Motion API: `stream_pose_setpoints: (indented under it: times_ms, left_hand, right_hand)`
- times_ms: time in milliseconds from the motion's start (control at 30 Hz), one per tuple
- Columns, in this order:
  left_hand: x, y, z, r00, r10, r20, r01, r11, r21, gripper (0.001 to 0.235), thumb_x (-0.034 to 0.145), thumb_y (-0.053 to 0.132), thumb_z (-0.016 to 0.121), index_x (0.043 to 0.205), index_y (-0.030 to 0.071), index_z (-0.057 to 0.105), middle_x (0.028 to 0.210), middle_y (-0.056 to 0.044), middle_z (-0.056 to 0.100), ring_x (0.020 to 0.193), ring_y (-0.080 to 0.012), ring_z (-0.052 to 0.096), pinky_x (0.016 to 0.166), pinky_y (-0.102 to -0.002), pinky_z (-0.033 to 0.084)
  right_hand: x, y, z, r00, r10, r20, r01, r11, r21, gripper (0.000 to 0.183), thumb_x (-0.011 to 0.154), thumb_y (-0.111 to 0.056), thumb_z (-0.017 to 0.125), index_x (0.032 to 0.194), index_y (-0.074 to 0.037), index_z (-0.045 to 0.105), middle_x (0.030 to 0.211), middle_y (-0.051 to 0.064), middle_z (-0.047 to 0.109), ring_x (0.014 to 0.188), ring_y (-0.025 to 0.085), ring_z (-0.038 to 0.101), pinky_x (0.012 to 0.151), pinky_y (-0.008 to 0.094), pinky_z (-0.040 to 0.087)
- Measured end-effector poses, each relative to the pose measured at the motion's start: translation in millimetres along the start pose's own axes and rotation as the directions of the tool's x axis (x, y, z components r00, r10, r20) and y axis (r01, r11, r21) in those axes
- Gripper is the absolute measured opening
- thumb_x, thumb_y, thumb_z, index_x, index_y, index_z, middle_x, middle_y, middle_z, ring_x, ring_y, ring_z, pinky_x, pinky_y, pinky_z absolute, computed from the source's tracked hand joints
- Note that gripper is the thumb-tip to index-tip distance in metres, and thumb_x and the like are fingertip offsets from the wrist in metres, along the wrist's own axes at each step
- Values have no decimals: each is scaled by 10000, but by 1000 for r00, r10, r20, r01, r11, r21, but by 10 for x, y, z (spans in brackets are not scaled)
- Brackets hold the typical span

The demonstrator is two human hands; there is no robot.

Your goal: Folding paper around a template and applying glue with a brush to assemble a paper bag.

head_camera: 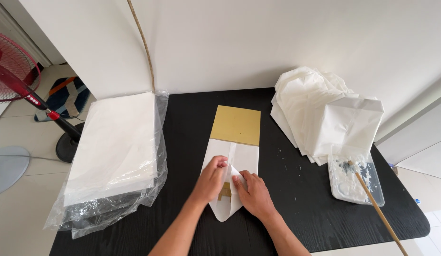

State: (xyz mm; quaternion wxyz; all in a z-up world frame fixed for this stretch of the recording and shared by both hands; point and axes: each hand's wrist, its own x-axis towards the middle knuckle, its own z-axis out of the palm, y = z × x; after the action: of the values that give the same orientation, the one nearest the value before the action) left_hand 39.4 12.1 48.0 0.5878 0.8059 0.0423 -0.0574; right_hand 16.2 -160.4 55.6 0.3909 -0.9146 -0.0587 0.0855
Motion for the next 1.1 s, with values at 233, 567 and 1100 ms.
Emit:
stream_pose_setpoints:
  times_ms: [233,567,1100]
  left_hand:
    - [26,-317,-91,924,339,176,-379,751,541,356,1058,277,404,1289,72,582,1122,-112,735,990,-349,673,873,-479,435]
    - [90,-203,233,964,256,-71,-113,638,762,446,1122,423,254,1035,147,594,835,-47,666,889,-278,683,824,-408,461]
    - [196,-274,491,927,271,-258,43,607,793,313,1099,344,359,942,173,568,822,-28,620,866,-264,645,774,-398,445]
  right_hand:
    - [51,129,118,989,-120,-88,122,993,8,440,1067,-444,341,971,-124,627,833,14,687,787,204,592,853,366,470]
    - [99,-298,106,986,97,-134,-121,975,-187,370,1111,-418,351,1122,-142,596,923,127,717,982,302,703,914,404,513]
    - [379,57,364,963,4,-270,-126,890,-438,411,1111,-489,335,1026,-201,616,907,35,691,990,225,700,877,356,542]
